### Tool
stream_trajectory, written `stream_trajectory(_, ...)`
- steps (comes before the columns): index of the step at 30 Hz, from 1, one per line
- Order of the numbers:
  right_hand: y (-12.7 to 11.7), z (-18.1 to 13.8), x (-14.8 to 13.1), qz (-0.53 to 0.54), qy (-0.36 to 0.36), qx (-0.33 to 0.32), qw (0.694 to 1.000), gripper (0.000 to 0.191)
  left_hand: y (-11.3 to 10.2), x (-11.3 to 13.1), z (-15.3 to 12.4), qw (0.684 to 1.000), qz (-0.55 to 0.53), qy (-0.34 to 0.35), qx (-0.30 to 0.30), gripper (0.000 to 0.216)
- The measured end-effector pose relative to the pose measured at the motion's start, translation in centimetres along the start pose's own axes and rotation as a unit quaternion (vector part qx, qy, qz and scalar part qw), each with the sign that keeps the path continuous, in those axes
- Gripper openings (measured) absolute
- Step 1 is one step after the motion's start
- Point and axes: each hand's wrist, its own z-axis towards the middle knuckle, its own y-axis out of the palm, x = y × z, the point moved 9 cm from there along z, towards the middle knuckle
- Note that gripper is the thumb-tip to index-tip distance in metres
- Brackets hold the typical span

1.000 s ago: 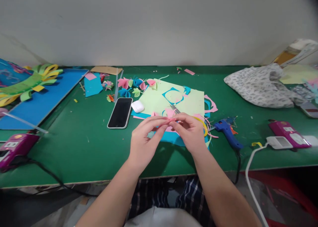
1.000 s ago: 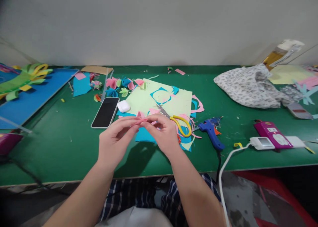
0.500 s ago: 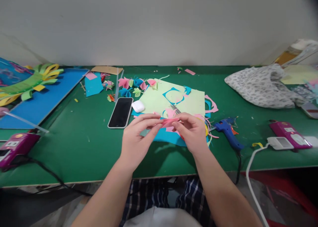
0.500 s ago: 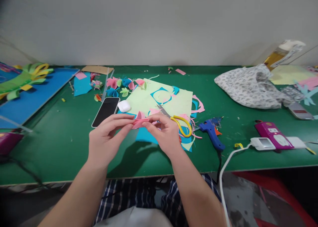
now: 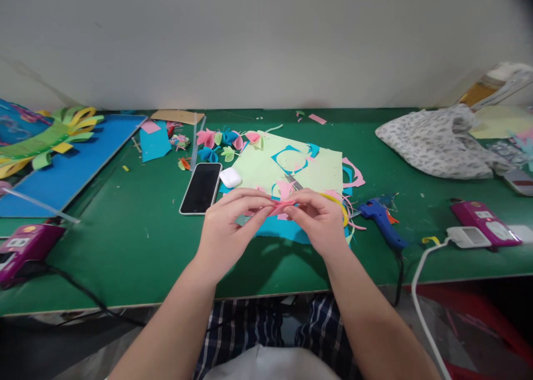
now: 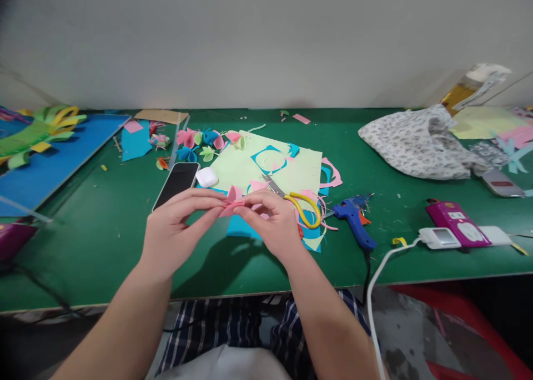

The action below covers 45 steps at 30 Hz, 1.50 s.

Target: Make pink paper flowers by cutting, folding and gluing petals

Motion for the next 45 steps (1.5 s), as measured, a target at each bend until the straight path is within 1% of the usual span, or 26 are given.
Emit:
stream_trajectory(3, 0.1, 0.0, -0.1, 0.004, 0.001, -0.004, 1.000, 0.004, 0.1, -0.1, 0.0, 1.000, -0.004, -0.003, -0.002, 0.009)
stream_trajectory(6, 0.1, 0.0, -0.1, 0.002, 0.005, -0.002, 1.000, 0.005, 0.4, -0.5, -0.2, 0.999, -0.025, -0.025, -0.014, 0.010)
stream_trajectory(8, 0.0, 0.0, 0.1, 0.003, 0.013, 0.007, 1.000, 0.007, 0.8, -0.8, -0.3, 0.996, -0.071, -0.040, -0.023, 0.010)
stream_trajectory(10, -0.1, 0.0, 0.4, 0.010, 0.021, 0.014, 1.000, 0.007, 1.1, -1.1, -0.5, 0.988, -0.140, -0.055, -0.019, 0.008)
stream_trajectory(12, 0.1, 0.1, 0.5, 0.018, 0.022, 0.010, 1.000, 0.005, 1.5, -1.4, -0.7, 0.977, -0.198, -0.072, -0.008, 0.020)
stream_trajectory(14, 0.3, 0.1, 0.5, 0.025, 0.021, 0.005, 0.999, 0.003, 2.0, -1.6, -0.9, 0.970, -0.224, -0.088, 0.000, 0.033)
stream_trajectory(16, 0.3, 0.1, 0.6, 0.029, 0.032, 0.006, 0.999, 0.003, 2.5, -1.8, -0.9, 0.968, -0.229, -0.102, 0.000, 0.039)
stream_trajectory(21, 0.0, 0.1, 1.1, 0.020, 0.074, 0.017, 0.997, 0.006, 2.9, -2.3, -0.8, 0.964, -0.231, -0.130, 0.001, 0.039)
stream_trajectory(26, -0.5, 0.3, 1.1, -0.007, 0.074, 0.024, 0.997, 0.005, 3.2, -2.5, -0.7, 0.961, -0.237, -0.144, -0.010, 0.039)
stream_trajectory(31, -0.4, 0.3, 1.1, -0.041, 0.082, 0.022, 0.996, 0.005, 3.6, -2.9, -0.8, 0.964, -0.218, -0.153, -0.023, 0.047)
stream_trajectory(38, -0.5, 0.2, 1.9, -0.035, 0.137, 0.027, 0.990, 0.012, 4.0, -3.7, -1.0, 0.959, -0.212, -0.185, -0.031, 0.043)
stream_trajectory(43, -0.7, 0.2, 2.0, -0.064, 0.144, 0.029, 0.987, 0.012, 4.6, -4.0, -1.2, 0.951, -0.225, -0.206, -0.043, 0.043)
stream_trajectory(45, -0.6, 0.2, 2.2, -0.064, 0.144, 0.022, 0.987, 0.013, 4.6, -4.2, -1.2, 0.946, -0.243, -0.212, -0.035, 0.042)
